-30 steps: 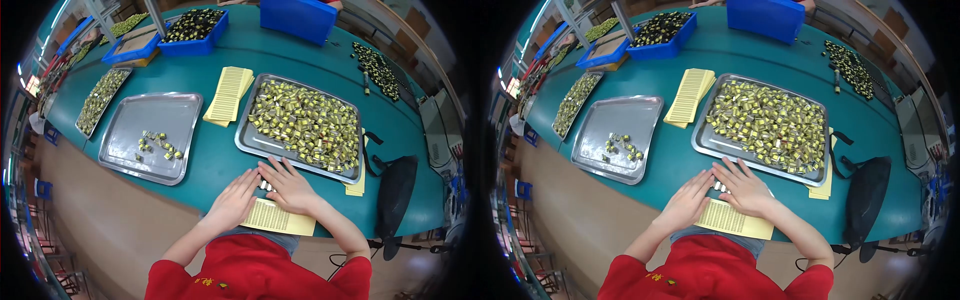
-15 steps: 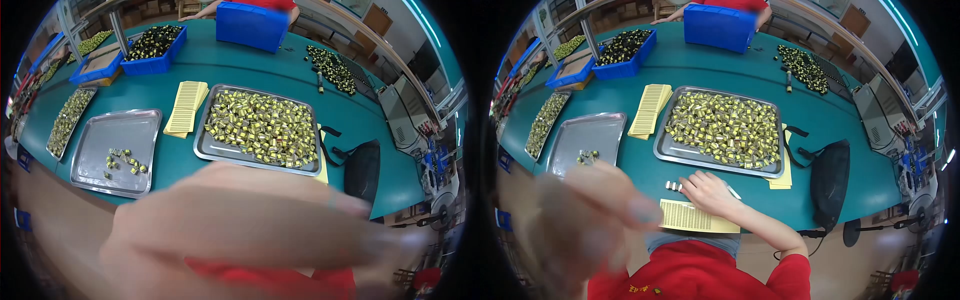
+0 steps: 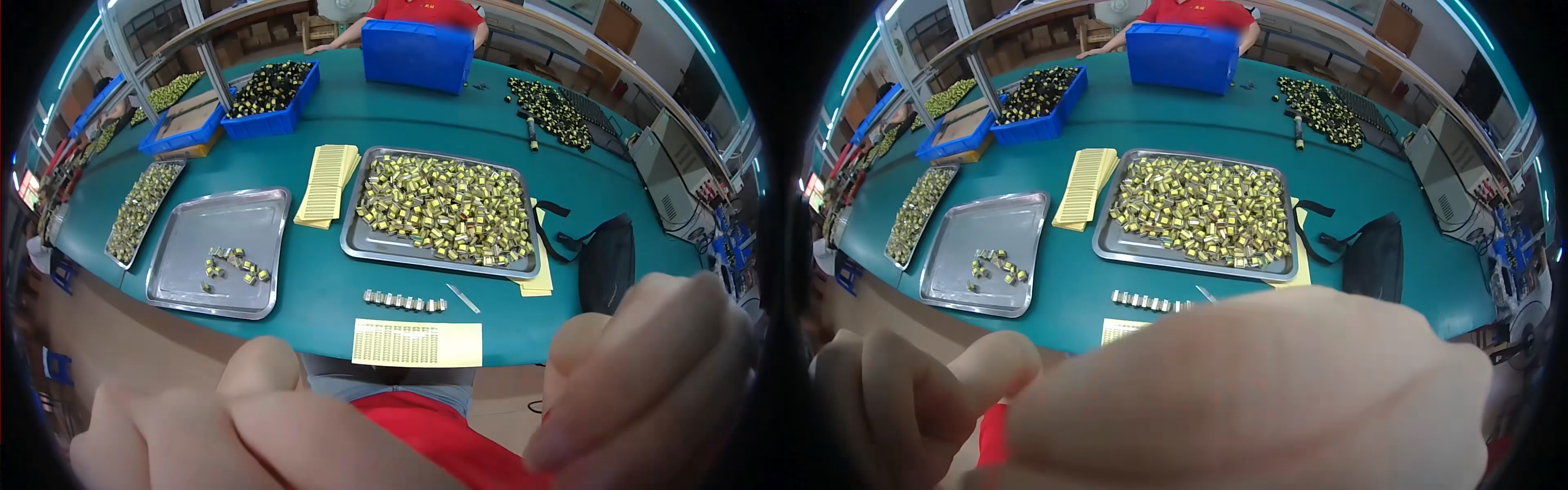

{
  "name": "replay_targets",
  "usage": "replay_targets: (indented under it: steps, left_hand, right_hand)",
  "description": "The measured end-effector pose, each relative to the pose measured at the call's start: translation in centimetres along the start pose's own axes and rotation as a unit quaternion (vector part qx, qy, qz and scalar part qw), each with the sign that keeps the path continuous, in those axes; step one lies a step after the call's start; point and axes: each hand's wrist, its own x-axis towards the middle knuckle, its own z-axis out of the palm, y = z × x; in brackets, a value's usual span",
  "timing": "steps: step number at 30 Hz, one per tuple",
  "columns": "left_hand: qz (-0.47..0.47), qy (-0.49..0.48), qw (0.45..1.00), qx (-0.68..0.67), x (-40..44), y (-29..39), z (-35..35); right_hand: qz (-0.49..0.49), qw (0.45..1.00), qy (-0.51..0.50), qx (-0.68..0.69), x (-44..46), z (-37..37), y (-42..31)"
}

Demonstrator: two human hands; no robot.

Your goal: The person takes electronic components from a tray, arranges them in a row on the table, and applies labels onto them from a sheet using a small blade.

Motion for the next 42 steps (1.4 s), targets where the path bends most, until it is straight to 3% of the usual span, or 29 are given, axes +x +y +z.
replay_targets:
  steps: [13,32,42]
  left_hand:
    - [0.076,0.001,0.996,0.043,0.4,4.8,-1.0]
    - [0.082,0.005,0.990,0.114,2.2,9.0,-2.7]
    - [0.089,0.006,0.986,0.143,2.3,10.3,-3.1]
  right_hand:
    - [-0.248,0.967,-0.004,0.053,-1.0,1.2,-1.0]
    - [-0.374,0.925,0.054,0.052,0.1,1.0,-3.6]
    - [-0.479,0.871,0.085,0.067,-1.8,4.4,-1.1]
